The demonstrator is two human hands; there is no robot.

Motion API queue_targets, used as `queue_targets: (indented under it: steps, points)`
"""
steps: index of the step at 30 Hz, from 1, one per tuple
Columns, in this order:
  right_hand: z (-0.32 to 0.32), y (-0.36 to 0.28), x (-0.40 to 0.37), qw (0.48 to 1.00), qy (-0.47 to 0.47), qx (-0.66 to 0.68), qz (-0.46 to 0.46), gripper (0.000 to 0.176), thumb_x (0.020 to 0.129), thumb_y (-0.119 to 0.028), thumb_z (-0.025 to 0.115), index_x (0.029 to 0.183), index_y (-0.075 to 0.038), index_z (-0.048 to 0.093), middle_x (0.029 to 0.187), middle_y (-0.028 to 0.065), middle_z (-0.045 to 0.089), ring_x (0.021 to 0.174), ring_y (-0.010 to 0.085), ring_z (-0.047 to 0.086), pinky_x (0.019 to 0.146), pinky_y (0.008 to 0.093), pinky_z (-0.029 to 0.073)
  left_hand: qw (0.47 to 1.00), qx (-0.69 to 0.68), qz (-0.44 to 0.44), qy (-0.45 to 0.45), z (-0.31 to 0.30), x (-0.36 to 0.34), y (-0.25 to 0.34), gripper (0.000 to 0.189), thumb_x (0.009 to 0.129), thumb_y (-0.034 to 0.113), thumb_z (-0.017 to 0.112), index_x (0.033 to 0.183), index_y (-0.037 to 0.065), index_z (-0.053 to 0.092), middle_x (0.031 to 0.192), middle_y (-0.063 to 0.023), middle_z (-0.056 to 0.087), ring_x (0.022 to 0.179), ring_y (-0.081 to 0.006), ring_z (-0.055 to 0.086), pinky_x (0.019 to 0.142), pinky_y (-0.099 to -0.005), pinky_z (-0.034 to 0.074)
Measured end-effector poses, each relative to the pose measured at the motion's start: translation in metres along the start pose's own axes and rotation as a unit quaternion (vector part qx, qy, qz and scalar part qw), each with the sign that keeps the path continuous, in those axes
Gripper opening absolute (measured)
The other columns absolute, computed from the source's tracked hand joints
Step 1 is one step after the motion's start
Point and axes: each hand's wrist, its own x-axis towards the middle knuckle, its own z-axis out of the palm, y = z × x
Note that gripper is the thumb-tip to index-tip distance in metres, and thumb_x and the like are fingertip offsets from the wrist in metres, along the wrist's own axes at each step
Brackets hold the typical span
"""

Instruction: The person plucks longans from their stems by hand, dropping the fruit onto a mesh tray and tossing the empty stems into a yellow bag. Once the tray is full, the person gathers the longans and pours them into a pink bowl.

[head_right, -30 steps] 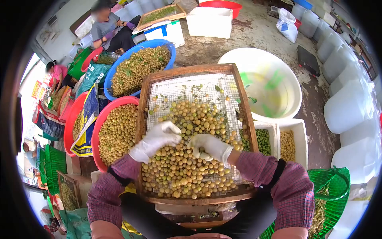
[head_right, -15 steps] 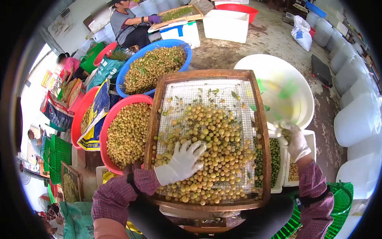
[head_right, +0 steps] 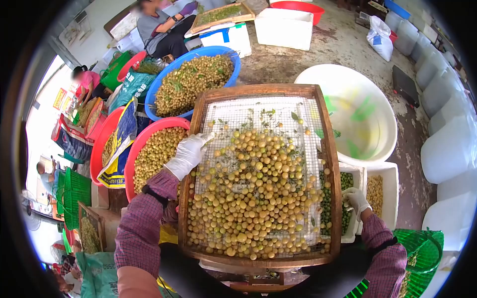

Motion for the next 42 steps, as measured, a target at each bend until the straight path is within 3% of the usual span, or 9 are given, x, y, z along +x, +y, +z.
queue_targets:
  steps: [4, 7, 11, 17, 25, 29, 33, 36, 42]
  points:
    - [0.005, -0.004, -0.002, 0.998, -0.044, -0.006, -0.037, 0.040, 0.082, -0.007, 0.055, 0.121, 0.000, 0.055, 0.095, 0.0039, 0.063, 0.075, 0.0115, 0.060, 0.061, 0.0277, 0.051, 0.992, -0.081, -0.100, -0.005, -0.015, -0.004, 0.015, 0.031, 0.077, 0.010, 0.063, 0.107, 0.012, 0.063, 0.103, -0.0133, 0.063, 0.093, -0.0318, 0.060, 0.082, -0.0369, 0.049]
    - [-0.015, 0.028, 0.038, 0.950, -0.003, -0.184, -0.253, 0.037, 0.083, -0.009, 0.055, 0.118, 0.002, 0.056, 0.107, 0.0092, 0.063, 0.081, 0.0149, 0.063, 0.068, 0.0288, 0.052, 0.989, -0.125, -0.069, -0.020, -0.025, -0.015, 0.000, 0.022, 0.076, 0.009, 0.063, 0.098, 0.010, 0.065, 0.092, -0.0130, 0.061, 0.088, -0.0302, 0.060, 0.081, -0.0348, 0.048]
    - [-0.002, -0.058, -0.022, 0.935, 0.168, -0.224, -0.219, 0.030, 0.084, -0.013, 0.057, 0.108, 0.004, 0.062, 0.091, 0.0123, 0.067, 0.077, 0.0170, 0.064, 0.068, 0.0272, 0.052, 0.982, -0.018, -0.043, -0.181, -0.051, -0.045, 0.004, 0.014, 0.075, 0.006, 0.063, 0.089, 0.007, 0.065, 0.093, -0.0123, 0.055, 0.091, -0.0299, 0.058, 0.082, -0.0355, 0.047]
    - [0.062, -0.161, -0.112, 0.916, 0.049, -0.154, -0.367, 0.021, 0.089, -0.011, 0.055, 0.106, -0.001, 0.064, 0.090, 0.0120, 0.067, 0.079, 0.0167, 0.064, 0.067, 0.0290, 0.051, 0.983, 0.093, -0.008, -0.156, -0.022, -0.064, 0.003, 0.012, 0.074, 0.008, 0.064, 0.085, 0.003, 0.062, 0.098, -0.0144, 0.050, 0.091, -0.0333, 0.057, 0.078, -0.0394, 0.048]
    - [0.197, -0.170, -0.074, 0.664, -0.096, -0.471, -0.573, 0.031, 0.077, 0.001, 0.058, 0.107, 0.000, 0.061, 0.102, 0.0179, 0.062, 0.088, 0.0299, 0.064, 0.074, 0.0380, 0.053, 0.961, -0.195, -0.040, -0.192, -0.042, -0.076, 0.016, 0.018, 0.080, 0.012, 0.066, 0.095, 0.003, 0.062, 0.087, -0.0103, 0.062, 0.077, -0.0216, 0.063, 0.070, -0.0313, 0.050]
    - [0.226, -0.181, -0.068, 0.571, -0.092, -0.593, -0.560, 0.032, 0.069, 0.003, 0.060, 0.101, 0.002, 0.060, 0.098, 0.0166, 0.059, 0.084, 0.0325, 0.062, 0.068, 0.0395, 0.053, 0.802, -0.526, -0.207, -0.192, -0.070, -0.084, 0.016, 0.015, 0.090, 0.013, 0.055, 0.102, 0.008, 0.063, 0.083, 0.0003, 0.059, 0.068, -0.0055, 0.055, 0.062, -0.0206, 0.047]
    - [0.226, -0.193, -0.090, 0.629, -0.110, -0.578, -0.508, 0.032, 0.067, 0.003, 0.059, 0.098, 0.004, 0.058, 0.093, 0.0163, 0.058, 0.079, 0.0314, 0.062, 0.062, 0.0387, 0.052, 0.855, -0.425, -0.199, -0.222, -0.085, -0.092, 0.012, 0.018, 0.091, 0.014, 0.051, 0.102, 0.008, 0.065, 0.080, -0.0039, 0.061, 0.069, -0.0122, 0.058, 0.065, -0.0255, 0.049]
    - [0.224, -0.183, -0.084, 0.633, -0.090, -0.606, -0.474, 0.033, 0.067, 0.004, 0.053, 0.100, 0.007, 0.056, 0.089, 0.0188, 0.057, 0.074, 0.0310, 0.061, 0.059, 0.0388, 0.051, 0.966, -0.151, -0.004, -0.210, -0.060, -0.110, 0.007, 0.022, 0.082, 0.020, 0.060, 0.098, 0.005, 0.065, 0.085, -0.0155, 0.061, 0.083, -0.0340, 0.059, 0.077, -0.0384, 0.048]
    - [0.228, -0.175, -0.090, 0.713, -0.110, -0.497, -0.482, 0.029, 0.072, -0.001, 0.050, 0.099, 0.007, 0.056, 0.089, 0.0197, 0.059, 0.074, 0.0305, 0.062, 0.061, 0.0366, 0.052, 0.976, -0.073, 0.035, -0.204, -0.043, -0.134, 0.025, 0.017, 0.080, 0.019, 0.060, 0.088, 0.005, 0.064, 0.089, -0.0148, 0.060, 0.085, -0.0321, 0.060, 0.075, -0.0379, 0.049]
